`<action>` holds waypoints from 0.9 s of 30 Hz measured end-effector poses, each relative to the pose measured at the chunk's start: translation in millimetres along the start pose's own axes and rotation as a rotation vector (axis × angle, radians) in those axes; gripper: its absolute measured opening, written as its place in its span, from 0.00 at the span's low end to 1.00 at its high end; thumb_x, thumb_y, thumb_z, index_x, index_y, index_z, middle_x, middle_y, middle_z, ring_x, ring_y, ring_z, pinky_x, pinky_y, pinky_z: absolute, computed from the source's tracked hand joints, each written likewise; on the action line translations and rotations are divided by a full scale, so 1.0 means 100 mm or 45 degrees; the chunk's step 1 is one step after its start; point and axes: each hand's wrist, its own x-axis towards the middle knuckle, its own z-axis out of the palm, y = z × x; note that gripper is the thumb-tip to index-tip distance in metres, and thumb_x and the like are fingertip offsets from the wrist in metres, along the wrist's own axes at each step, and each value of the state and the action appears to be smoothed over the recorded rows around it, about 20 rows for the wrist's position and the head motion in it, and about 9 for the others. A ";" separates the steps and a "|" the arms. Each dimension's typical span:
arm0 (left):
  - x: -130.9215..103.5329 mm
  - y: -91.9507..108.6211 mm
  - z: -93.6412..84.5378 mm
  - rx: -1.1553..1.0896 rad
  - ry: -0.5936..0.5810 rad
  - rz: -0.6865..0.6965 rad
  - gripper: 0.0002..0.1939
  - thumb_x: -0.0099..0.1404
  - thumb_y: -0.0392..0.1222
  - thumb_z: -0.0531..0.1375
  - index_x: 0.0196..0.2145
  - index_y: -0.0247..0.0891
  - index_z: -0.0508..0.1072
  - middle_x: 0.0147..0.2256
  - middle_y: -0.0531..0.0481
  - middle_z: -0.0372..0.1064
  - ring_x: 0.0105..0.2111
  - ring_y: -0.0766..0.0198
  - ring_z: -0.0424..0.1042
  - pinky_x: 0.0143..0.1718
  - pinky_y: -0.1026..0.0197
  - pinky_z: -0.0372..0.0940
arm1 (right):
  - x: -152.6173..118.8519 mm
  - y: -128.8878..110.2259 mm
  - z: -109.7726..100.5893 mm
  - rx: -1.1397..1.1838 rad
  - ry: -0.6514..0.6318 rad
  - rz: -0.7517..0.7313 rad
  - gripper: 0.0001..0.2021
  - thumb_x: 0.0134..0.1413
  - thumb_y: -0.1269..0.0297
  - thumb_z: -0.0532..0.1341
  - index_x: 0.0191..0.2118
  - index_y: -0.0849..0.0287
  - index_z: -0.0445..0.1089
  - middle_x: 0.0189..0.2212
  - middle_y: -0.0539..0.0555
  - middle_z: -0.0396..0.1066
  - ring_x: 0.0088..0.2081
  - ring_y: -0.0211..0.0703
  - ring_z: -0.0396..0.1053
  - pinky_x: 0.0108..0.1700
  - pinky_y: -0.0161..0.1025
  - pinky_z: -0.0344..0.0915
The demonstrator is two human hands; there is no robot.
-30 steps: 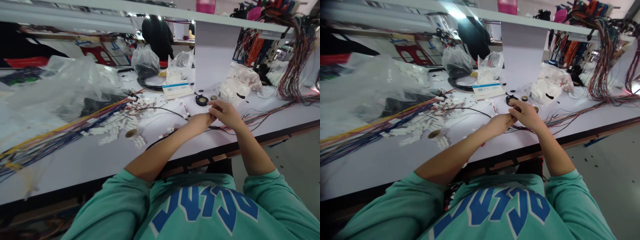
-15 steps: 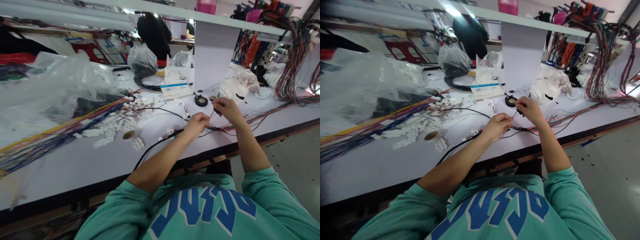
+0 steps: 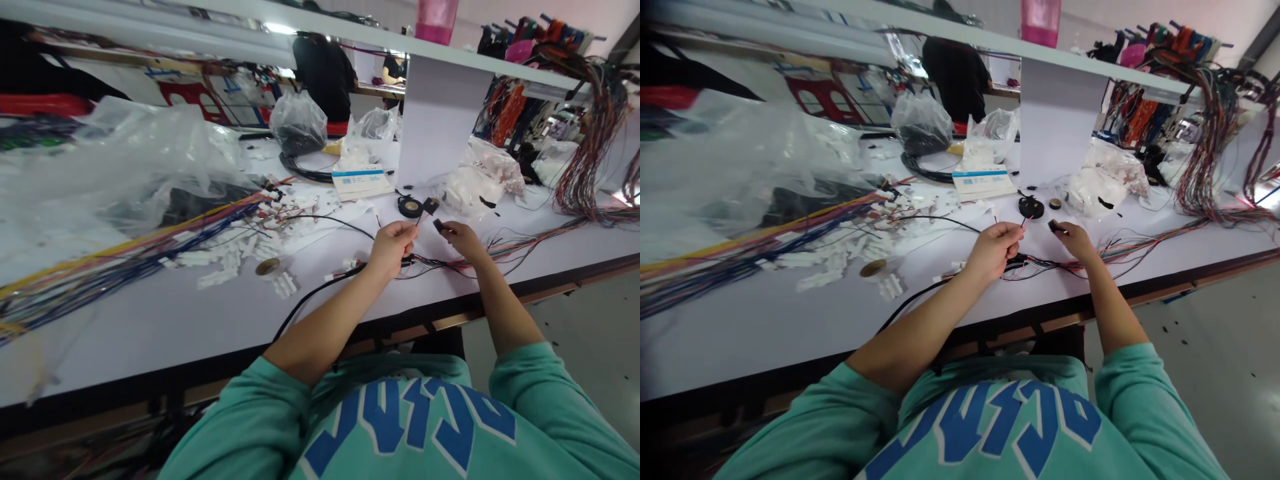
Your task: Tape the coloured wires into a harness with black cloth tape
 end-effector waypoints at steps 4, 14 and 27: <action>-0.03 -0.01 0.03 0.005 0.003 0.110 0.04 0.50 0.33 0.60 0.21 0.35 0.66 0.15 0.59 0.57 0.12 0.78 0.50 0.14 0.70 0.42 | -0.37 -0.41 -0.02 0.531 0.115 -0.341 0.11 0.50 0.62 0.54 0.33 0.60 0.72 0.22 0.48 0.66 0.24 0.35 0.63 0.29 0.34 0.61; -0.11 -0.08 0.03 0.124 -0.010 0.355 0.04 0.51 0.31 0.56 0.25 0.38 0.68 0.15 0.60 0.56 0.15 0.75 0.50 0.16 0.69 0.46 | -0.57 -0.76 0.00 0.305 0.311 -0.384 0.09 0.48 0.69 0.53 0.29 0.57 0.71 0.26 0.51 0.71 0.31 0.41 0.68 0.34 0.36 0.62; -0.16 -0.19 -0.03 0.290 0.015 0.477 0.06 0.52 0.43 0.60 0.25 0.38 0.68 0.17 0.58 0.58 0.17 0.73 0.53 0.18 0.68 0.51 | -0.65 -0.91 -0.01 -0.037 0.239 -0.214 0.09 0.51 0.71 0.53 0.30 0.59 0.71 0.29 0.55 0.72 0.34 0.44 0.67 0.35 0.37 0.60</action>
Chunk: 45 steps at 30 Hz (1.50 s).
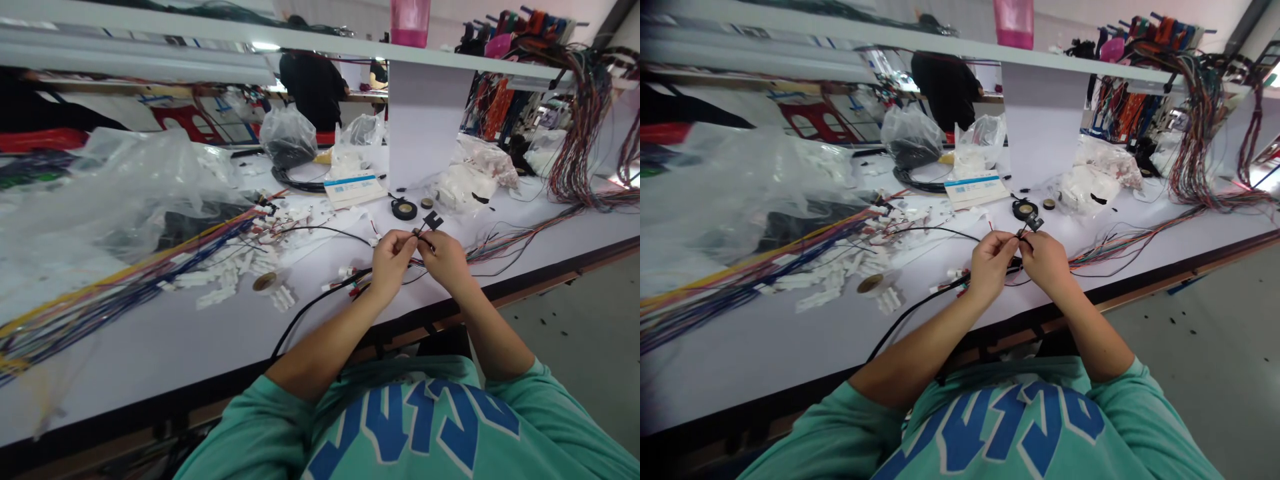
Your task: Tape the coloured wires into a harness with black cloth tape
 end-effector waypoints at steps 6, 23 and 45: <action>0.00 0.02 0.00 -0.069 0.037 -0.059 0.07 0.54 0.44 0.60 0.24 0.38 0.70 0.15 0.59 0.55 0.15 0.74 0.50 0.16 0.67 0.46 | -0.03 0.05 0.09 0.074 0.139 -0.080 0.09 0.51 0.69 0.54 0.33 0.58 0.71 0.30 0.55 0.72 0.35 0.45 0.67 0.35 0.38 0.61; 0.21 0.23 -0.16 -0.660 -0.455 -0.992 0.05 0.50 0.28 0.57 0.20 0.32 0.65 0.15 0.57 0.59 0.10 0.81 0.44 0.12 0.73 0.42 | 0.03 0.21 0.31 0.678 0.581 -0.455 0.08 0.52 0.67 0.56 0.30 0.52 0.73 0.32 0.53 0.73 0.37 0.43 0.69 0.42 0.45 0.65; 0.06 0.28 -0.15 0.390 -0.179 0.059 0.07 0.50 0.33 0.60 0.19 0.38 0.65 0.16 0.59 0.57 0.18 0.72 0.55 0.21 0.67 0.49 | -0.07 0.05 0.16 0.710 0.417 -0.091 0.06 0.48 0.60 0.59 0.31 0.57 0.66 0.23 0.47 0.64 0.25 0.35 0.62 0.28 0.35 0.62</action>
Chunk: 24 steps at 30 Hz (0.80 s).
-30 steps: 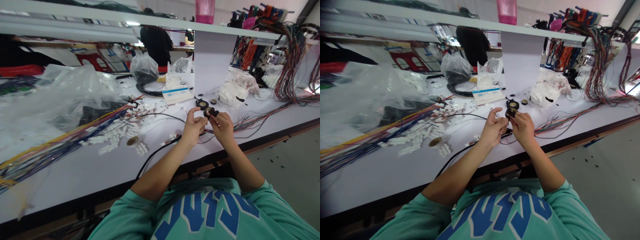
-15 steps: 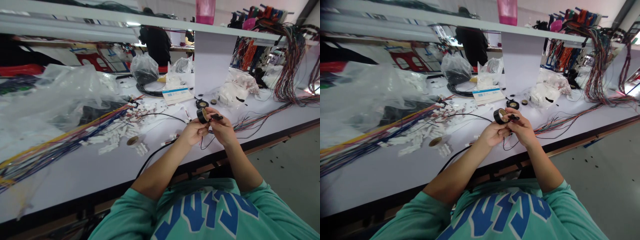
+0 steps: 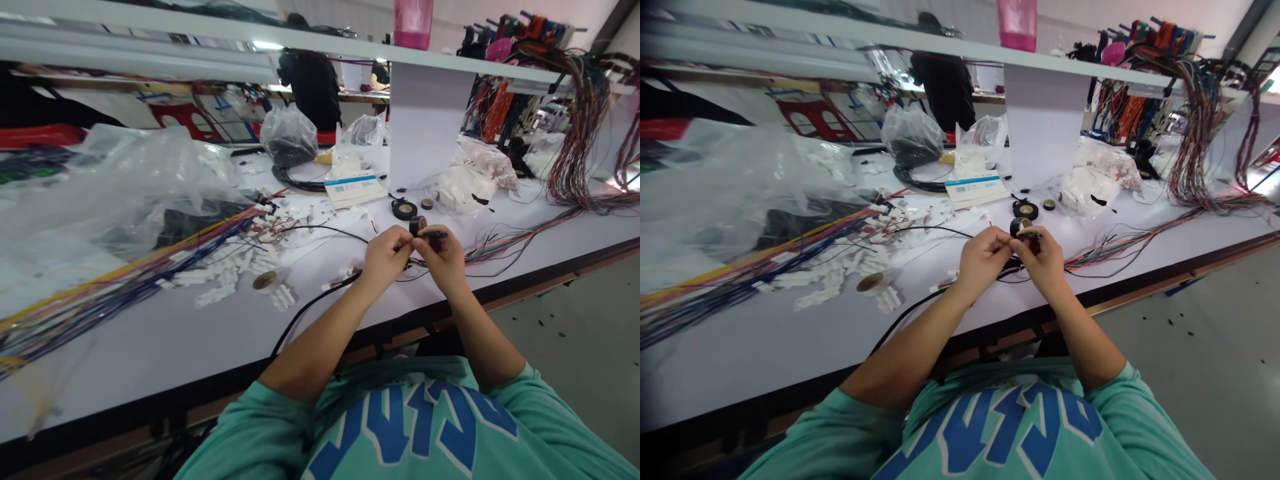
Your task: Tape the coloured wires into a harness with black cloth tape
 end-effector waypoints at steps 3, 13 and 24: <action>-0.02 0.01 0.04 -0.212 0.033 -0.101 0.06 0.50 0.35 0.60 0.20 0.38 0.65 0.15 0.59 0.58 0.17 0.72 0.57 0.21 0.67 0.52 | 0.03 0.02 0.02 0.026 -0.045 0.089 0.07 0.48 0.60 0.58 0.31 0.57 0.63 0.22 0.47 0.65 0.23 0.34 0.63 0.27 0.34 0.61; 0.04 0.04 0.01 -0.694 -0.283 -0.464 0.25 0.42 0.59 0.65 0.29 0.38 0.64 0.17 0.60 0.55 0.12 0.75 0.52 0.13 0.68 0.43 | 0.03 0.00 -0.01 0.310 -0.136 0.256 0.11 0.45 0.56 0.59 0.27 0.57 0.60 0.16 0.44 0.61 0.18 0.32 0.59 0.21 0.32 0.57; 0.05 0.04 -0.06 0.100 -0.450 0.092 0.08 0.53 0.44 0.60 0.26 0.40 0.65 0.24 0.56 0.58 0.22 0.69 0.55 0.24 0.65 0.52 | -0.02 0.02 -0.26 0.276 -0.034 0.196 0.10 0.42 0.57 0.62 0.26 0.57 0.62 0.18 0.45 0.62 0.20 0.31 0.59 0.23 0.32 0.58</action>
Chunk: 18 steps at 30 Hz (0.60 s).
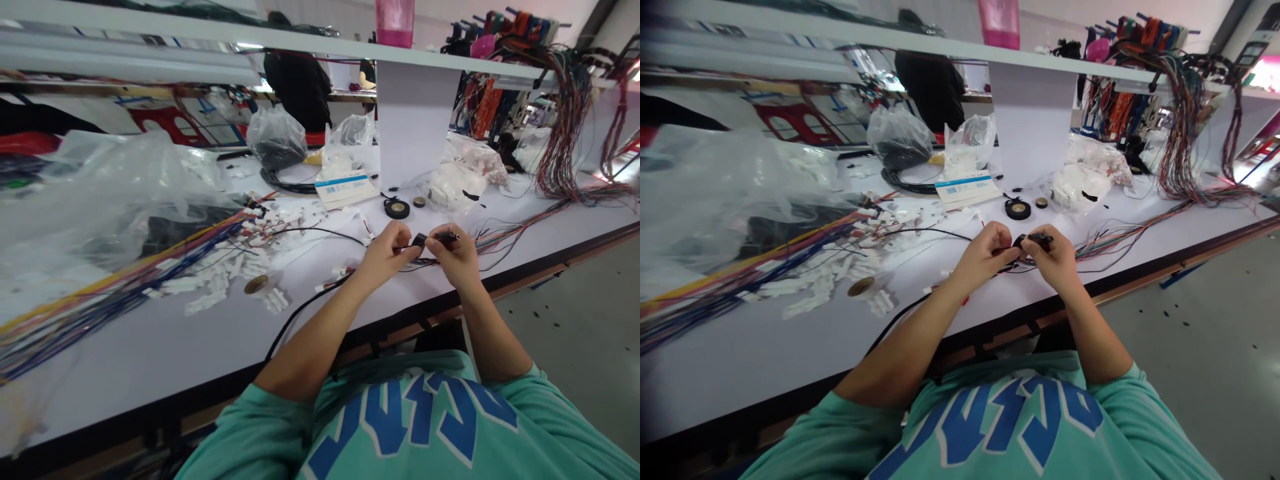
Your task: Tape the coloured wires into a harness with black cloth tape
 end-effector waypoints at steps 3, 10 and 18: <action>-0.02 -0.05 0.11 0.166 0.190 0.079 0.05 0.54 0.38 0.58 0.23 0.40 0.64 0.22 0.56 0.59 0.24 0.68 0.59 0.28 0.64 0.54 | -0.06 0.03 0.06 0.101 -0.088 0.047 0.12 0.45 0.53 0.60 0.28 0.57 0.63 0.17 0.43 0.58 0.16 0.29 0.54 0.18 0.30 0.54; -0.09 -0.02 0.18 0.139 0.381 0.109 0.07 0.56 0.39 0.55 0.35 0.40 0.65 0.34 0.51 0.65 0.29 0.67 0.65 0.33 0.61 0.62 | -0.04 0.04 0.10 -0.072 -0.003 -0.112 0.09 0.49 0.57 0.58 0.28 0.58 0.65 0.22 0.47 0.65 0.24 0.34 0.65 0.28 0.34 0.64; -0.09 0.12 0.09 -0.571 0.193 -0.274 0.21 0.48 0.58 0.62 0.27 0.37 0.63 0.19 0.57 0.56 0.17 0.71 0.58 0.16 0.67 0.53 | -0.15 -0.06 0.19 0.054 -0.056 -0.098 0.06 0.46 0.61 0.60 0.28 0.58 0.66 0.22 0.49 0.68 0.25 0.37 0.68 0.31 0.36 0.66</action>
